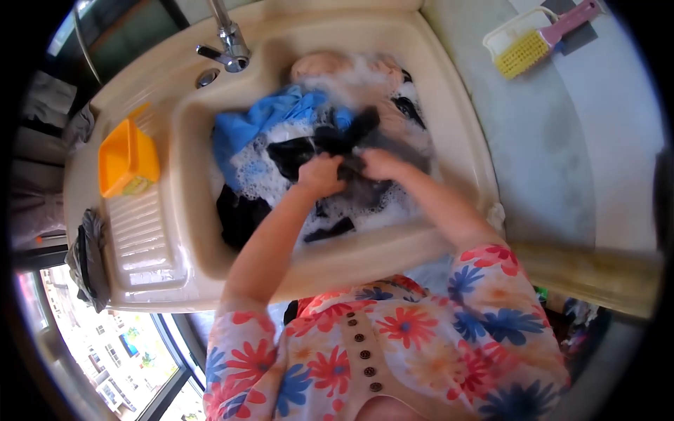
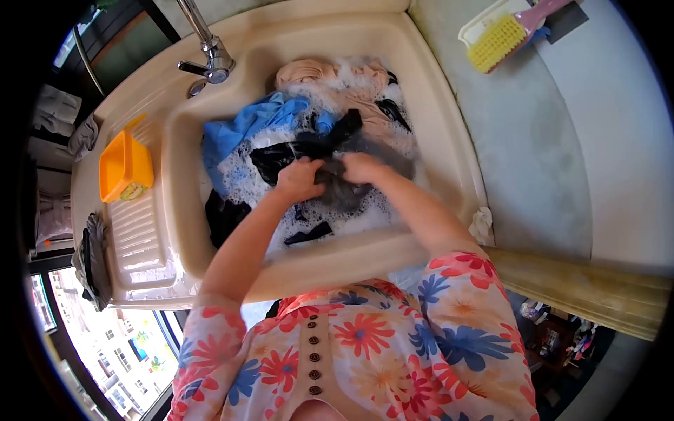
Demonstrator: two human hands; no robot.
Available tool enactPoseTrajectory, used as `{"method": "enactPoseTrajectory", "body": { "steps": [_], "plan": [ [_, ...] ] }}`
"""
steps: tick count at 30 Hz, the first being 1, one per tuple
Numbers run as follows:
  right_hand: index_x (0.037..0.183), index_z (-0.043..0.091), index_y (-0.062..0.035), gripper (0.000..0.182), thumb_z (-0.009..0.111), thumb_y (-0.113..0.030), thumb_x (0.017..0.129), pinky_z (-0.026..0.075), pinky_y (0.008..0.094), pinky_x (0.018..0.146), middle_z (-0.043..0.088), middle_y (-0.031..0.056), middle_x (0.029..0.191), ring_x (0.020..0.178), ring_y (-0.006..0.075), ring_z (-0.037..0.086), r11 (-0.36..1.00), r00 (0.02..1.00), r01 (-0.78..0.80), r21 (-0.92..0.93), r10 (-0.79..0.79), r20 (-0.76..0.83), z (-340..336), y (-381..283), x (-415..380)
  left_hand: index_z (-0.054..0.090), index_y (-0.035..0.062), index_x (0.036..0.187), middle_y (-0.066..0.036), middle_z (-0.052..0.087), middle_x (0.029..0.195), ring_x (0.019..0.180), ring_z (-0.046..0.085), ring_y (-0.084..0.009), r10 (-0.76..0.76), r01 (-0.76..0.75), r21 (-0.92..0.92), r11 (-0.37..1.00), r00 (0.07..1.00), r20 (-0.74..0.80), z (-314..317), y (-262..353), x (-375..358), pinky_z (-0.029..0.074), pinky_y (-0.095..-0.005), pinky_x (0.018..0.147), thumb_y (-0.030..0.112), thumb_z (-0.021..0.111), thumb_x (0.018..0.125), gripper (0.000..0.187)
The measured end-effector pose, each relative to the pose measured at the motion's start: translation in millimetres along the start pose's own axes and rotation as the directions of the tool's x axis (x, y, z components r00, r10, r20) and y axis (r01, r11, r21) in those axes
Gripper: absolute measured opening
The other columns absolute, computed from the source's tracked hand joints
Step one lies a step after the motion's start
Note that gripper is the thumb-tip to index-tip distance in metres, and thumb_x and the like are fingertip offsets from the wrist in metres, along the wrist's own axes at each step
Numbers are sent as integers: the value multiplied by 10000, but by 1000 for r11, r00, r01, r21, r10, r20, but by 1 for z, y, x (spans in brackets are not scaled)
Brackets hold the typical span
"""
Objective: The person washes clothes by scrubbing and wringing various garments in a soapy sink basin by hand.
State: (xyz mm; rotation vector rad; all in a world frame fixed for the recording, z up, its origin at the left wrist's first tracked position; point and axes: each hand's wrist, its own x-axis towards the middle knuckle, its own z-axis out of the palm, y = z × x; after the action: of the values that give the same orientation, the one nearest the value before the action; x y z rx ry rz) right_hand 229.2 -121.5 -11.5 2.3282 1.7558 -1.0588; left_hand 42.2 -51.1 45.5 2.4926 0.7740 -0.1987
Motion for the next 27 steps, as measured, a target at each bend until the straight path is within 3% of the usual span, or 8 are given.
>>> {"method": "enactPoseTrajectory", "body": {
  "steps": [3,6,12,13,18,22,25,27],
  "plan": [
    [946,605,-9,325,597,-251,728,468,365,724,613,164,949,828,296,599,792,971,-129,597,223,-87,-11,63,-25,533,84,1120,-158,582,934,903,565,-277,-18,24,-241,970,999,29,20,-34,10,451,-348,796,312,621,691,494],
    [977,577,-1,289,549,-154,732,466,372,722,615,172,917,830,314,594,918,901,-396,31,395,-178,-19,53,-23,560,65,1079,-116,597,905,870,567,-218,-150,226,-731,644,974,168,19,-48,28,449,-320,761,391,596,753,463],
    [801,582,-8,230,560,-231,751,451,386,576,576,200,679,625,342,583,816,744,330,474,84,-663,-27,-111,-59,582,85,804,-48,582,823,803,532,-148,60,500,-703,-507,834,549,-7,-4,20,419,-281,770,521,538,787,438],
    [756,570,-35,195,575,-229,736,451,386,550,566,195,659,593,362,563,832,712,398,386,-15,-702,-32,-136,-70,592,52,881,-63,593,939,834,542,-168,509,383,-518,-765,852,-122,66,-46,53,429,-283,778,468,474,836,435],
    [723,550,-59,215,514,-265,774,434,454,567,580,193,708,684,370,566,982,776,51,180,74,-626,-29,-83,-10,584,2,854,-68,576,791,675,547,-156,-447,140,-972,-189,869,212,-5,-6,4,449,-282,607,155,489,799,189],
    [762,602,-73,323,477,-369,793,462,429,701,622,153,782,787,329,595,953,805,-263,151,303,-510,-42,11,-20,614,39,911,-111,628,827,693,602,-243,-430,44,-967,250,900,-70,-23,-35,20,467,-342,628,173,544,779,200],
    [831,557,-65,335,497,-393,795,452,445,703,607,174,812,799,354,582,904,654,-327,276,427,-624,-38,32,-20,610,142,932,-181,612,873,787,569,-370,-521,307,-484,819,750,-407,-32,-48,13,459,-380,693,164,513,757,202],
    [917,506,-66,360,530,-401,788,445,460,694,591,183,845,810,373,569,955,735,-209,212,297,-610,-10,0,-26,598,149,966,-140,562,971,899,541,-324,-108,152,16,988,772,-627,-18,-12,6,427,-372,770,163,517,731,248]
  ]
}}
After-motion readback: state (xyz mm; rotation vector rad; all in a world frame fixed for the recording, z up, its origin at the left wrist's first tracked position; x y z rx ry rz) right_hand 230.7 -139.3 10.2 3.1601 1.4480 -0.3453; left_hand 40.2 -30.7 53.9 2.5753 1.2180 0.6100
